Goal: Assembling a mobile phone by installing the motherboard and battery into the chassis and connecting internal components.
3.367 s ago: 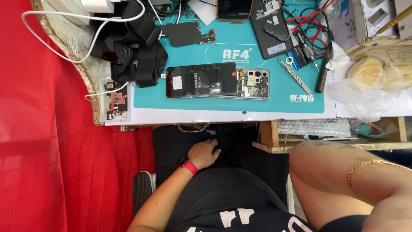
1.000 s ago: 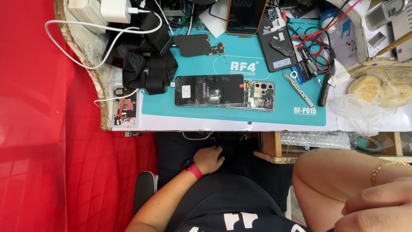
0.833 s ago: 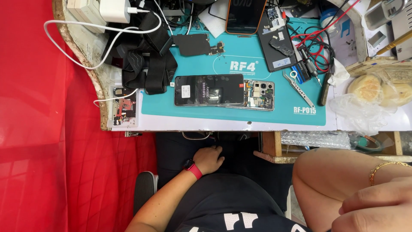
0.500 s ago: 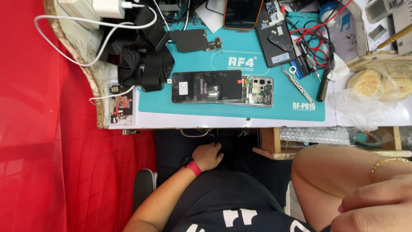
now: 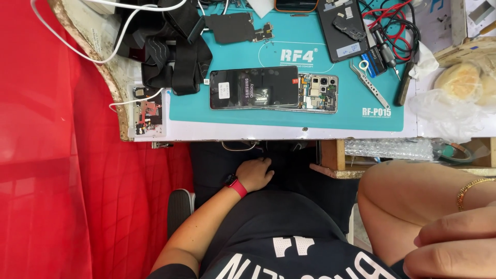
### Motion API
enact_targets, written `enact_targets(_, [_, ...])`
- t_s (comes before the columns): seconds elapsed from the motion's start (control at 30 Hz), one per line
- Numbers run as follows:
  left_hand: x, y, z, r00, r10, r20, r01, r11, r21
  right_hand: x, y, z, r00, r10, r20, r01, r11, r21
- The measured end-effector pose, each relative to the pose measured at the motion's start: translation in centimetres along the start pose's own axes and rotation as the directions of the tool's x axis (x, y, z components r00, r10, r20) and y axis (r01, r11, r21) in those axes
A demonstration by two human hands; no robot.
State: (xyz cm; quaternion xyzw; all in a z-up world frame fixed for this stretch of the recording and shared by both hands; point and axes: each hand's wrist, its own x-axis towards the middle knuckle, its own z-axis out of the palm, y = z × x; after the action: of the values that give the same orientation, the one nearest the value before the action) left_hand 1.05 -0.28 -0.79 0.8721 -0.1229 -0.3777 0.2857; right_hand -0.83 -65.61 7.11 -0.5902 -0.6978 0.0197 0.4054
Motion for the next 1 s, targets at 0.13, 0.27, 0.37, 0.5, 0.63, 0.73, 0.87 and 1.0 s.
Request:
enact_targets(0.13, [-0.1, -0.2, 0.0, 1.0, 0.011, 0.002, -0.011, 1.0, -0.017, 0.4, 1.1, 1.4, 0.999, -0.01, -0.041, 0.009, 0.999, -0.03])
enact_targets(0.27, [-0.2, -0.1, -0.2, 1.0, 0.025, -0.014, -0.025, 0.999, -0.028, -0.8, 2.0, 3.8, 0.997, -0.017, -0.081, 0.012, 0.998, -0.068])
enact_targets(0.37, [-0.2, -0.1, -0.1, 1.0, 0.024, -0.02, -0.025, 0.999, -0.033, 1.6, 2.8, 3.6, 0.994, -0.024, -0.111, 0.013, 0.995, -0.097])
enact_targets(0.5, [0.0, -0.3, 0.1, 0.999, 0.042, -0.021, -0.043, 0.999, -0.008, 0.7, 3.6, 6.0, 0.988, -0.032, -0.15, 0.012, 0.991, -0.135])
enact_targets(0.63, [-0.1, -0.1, 0.2, 0.999, 0.029, -0.034, -0.029, 0.999, -0.015, 1.7, 4.3, 7.7, 0.981, -0.04, -0.191, 0.007, 0.985, -0.17])
enact_targets(0.73, [-0.1, 0.0, 0.2, 0.999, 0.023, -0.038, -0.023, 1.0, -0.012, 2.1, 5.0, 9.3, 0.974, -0.049, -0.222, 0.004, 0.98, -0.197])
enact_targets(0.87, [-0.1, 0.0, 0.4, 0.999, 0.019, -0.037, -0.019, 1.0, -0.01, 2.9, 5.9, 11.4, 0.962, -0.059, -0.265, -0.003, 0.974, -0.228])
enact_targets(1.0, [0.0, -0.1, 0.4, 0.999, 0.026, -0.04, -0.026, 1.0, -0.002, 4.2, 6.5, 13.4, 0.95, -0.068, -0.304, -0.012, 0.968, -0.251])
